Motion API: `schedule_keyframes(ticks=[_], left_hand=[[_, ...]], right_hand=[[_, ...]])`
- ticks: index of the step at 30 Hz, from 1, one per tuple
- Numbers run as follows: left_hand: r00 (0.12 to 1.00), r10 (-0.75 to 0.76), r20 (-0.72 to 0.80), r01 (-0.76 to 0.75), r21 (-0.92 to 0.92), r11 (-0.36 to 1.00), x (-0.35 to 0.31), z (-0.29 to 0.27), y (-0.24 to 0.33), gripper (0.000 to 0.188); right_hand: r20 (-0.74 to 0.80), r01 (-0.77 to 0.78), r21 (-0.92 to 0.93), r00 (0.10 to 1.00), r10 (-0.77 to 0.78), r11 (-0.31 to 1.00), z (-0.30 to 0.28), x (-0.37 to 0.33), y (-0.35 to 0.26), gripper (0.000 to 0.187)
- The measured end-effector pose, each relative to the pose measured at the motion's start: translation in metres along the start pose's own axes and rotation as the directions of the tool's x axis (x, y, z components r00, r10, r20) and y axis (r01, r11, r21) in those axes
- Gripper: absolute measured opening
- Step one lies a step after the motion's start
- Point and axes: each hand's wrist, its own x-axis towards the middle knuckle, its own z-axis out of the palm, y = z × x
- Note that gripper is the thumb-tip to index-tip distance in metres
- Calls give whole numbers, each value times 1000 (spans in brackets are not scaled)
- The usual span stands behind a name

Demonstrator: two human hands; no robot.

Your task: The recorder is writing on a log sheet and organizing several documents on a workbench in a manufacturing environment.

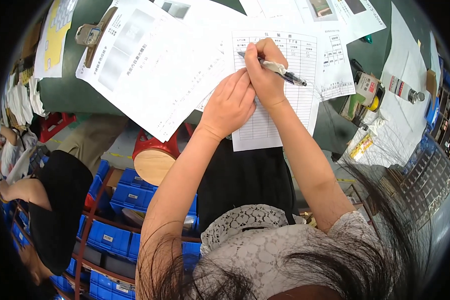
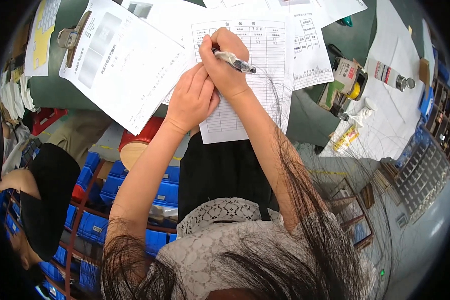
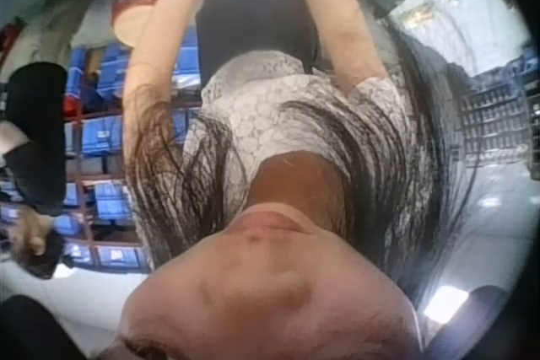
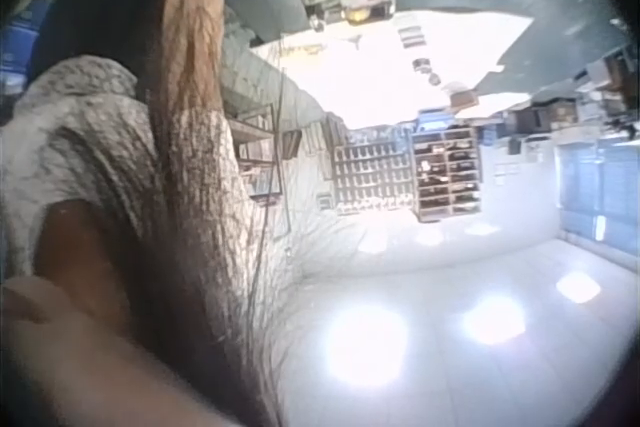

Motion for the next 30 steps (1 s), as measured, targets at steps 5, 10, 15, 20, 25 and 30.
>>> schedule_keyframes(ticks=[5, 10, 15, 20, 25, 30], left_hand=[[1000, -5, 3, 5, -19, 1000, 1, -1, 1, 29], [1000, -5, -3, 4, -38, 999, 3, -3, 2, 30], [1000, -14, 8, 15, -33, 999, 2, -3, 1, 29], [1000, -17, 13, 18, -48, 999, 3, -4, 1, 28], [1000, -19, 12, 19, -36, 999, 1, -4, 1, 28], [1000, -13, 8, 13, -23, 1000, 1, -4, 1, 29]], right_hand=[[-30, 27, 8, 999, -27, 1000, 1, 0, 3, 22], [-30, 23, 36, 999, -22, 999, -1, 1, 3, 21], [-25, 40, 12, 999, -40, 999, 1, 1, 4, 21], [-44, 20, 41, 999, -18, 999, 1, 0, 4, 20], [-51, 26, -11, 998, -26, 1000, 1, -1, 3, 21], [-46, 39, -6, 998, -39, 999, 1, -1, 3, 22]])
